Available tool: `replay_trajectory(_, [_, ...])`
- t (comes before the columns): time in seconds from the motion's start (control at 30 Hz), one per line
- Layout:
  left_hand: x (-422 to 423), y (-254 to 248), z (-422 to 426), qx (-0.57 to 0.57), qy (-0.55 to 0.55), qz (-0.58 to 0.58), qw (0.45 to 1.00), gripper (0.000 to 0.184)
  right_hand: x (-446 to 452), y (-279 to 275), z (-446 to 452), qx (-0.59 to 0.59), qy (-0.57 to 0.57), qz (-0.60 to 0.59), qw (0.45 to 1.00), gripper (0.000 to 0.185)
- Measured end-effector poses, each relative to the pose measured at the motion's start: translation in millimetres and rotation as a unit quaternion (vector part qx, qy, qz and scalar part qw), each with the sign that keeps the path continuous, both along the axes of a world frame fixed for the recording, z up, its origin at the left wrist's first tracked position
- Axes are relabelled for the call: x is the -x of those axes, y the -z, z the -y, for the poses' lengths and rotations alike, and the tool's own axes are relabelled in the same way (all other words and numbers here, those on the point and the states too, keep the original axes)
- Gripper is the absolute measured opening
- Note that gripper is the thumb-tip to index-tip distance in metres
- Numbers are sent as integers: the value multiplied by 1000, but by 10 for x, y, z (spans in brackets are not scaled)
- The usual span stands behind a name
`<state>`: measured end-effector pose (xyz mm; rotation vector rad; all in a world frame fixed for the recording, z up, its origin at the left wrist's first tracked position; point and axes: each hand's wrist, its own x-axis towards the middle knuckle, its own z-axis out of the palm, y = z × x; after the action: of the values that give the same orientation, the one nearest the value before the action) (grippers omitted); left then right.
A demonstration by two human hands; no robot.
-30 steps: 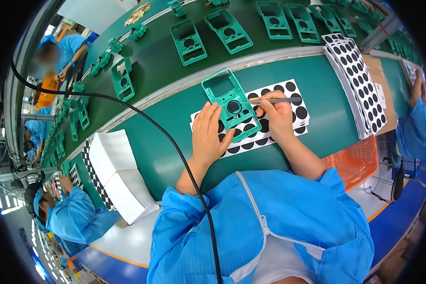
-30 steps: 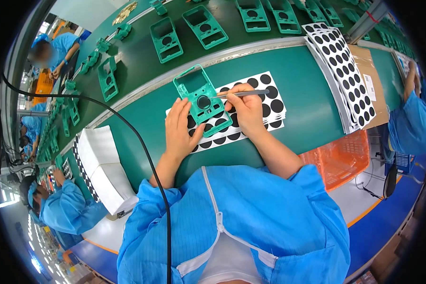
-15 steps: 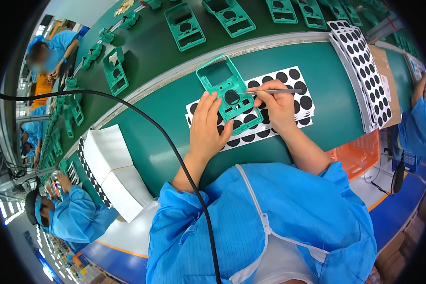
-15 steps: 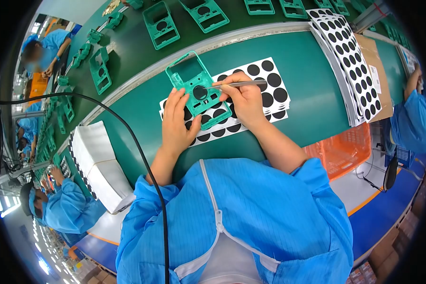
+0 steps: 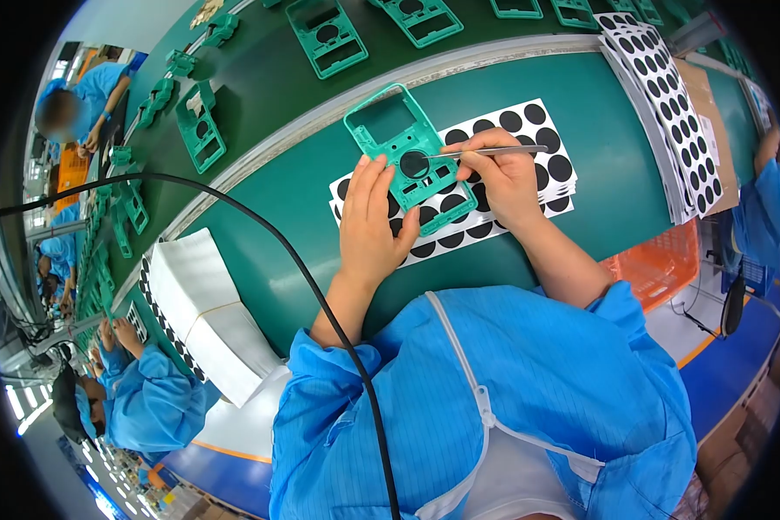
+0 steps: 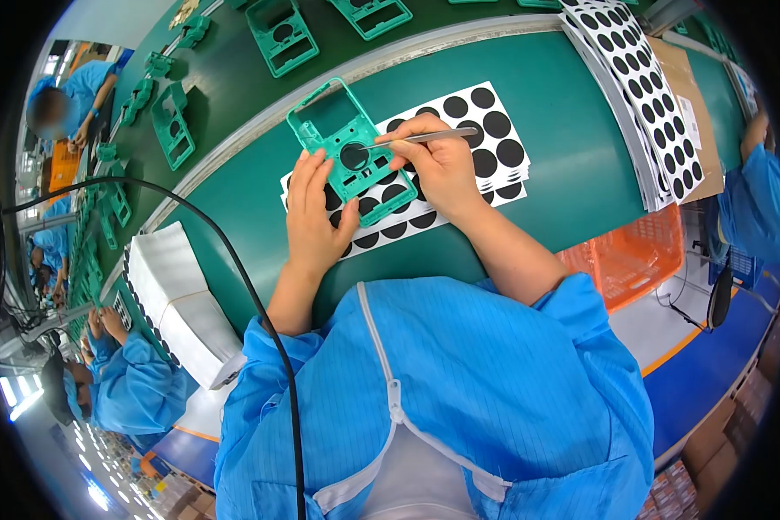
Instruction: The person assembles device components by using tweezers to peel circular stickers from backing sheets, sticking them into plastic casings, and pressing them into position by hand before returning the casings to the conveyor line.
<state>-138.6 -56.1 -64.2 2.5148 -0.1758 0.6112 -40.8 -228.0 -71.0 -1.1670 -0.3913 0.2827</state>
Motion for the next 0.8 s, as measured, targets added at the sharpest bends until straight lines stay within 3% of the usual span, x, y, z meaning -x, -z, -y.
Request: replay_trajectory(0.8, [-32, -87, 53, -70, -25, -43, 996, 37, 4, 10, -22, 25, 17, -17, 999, 7])
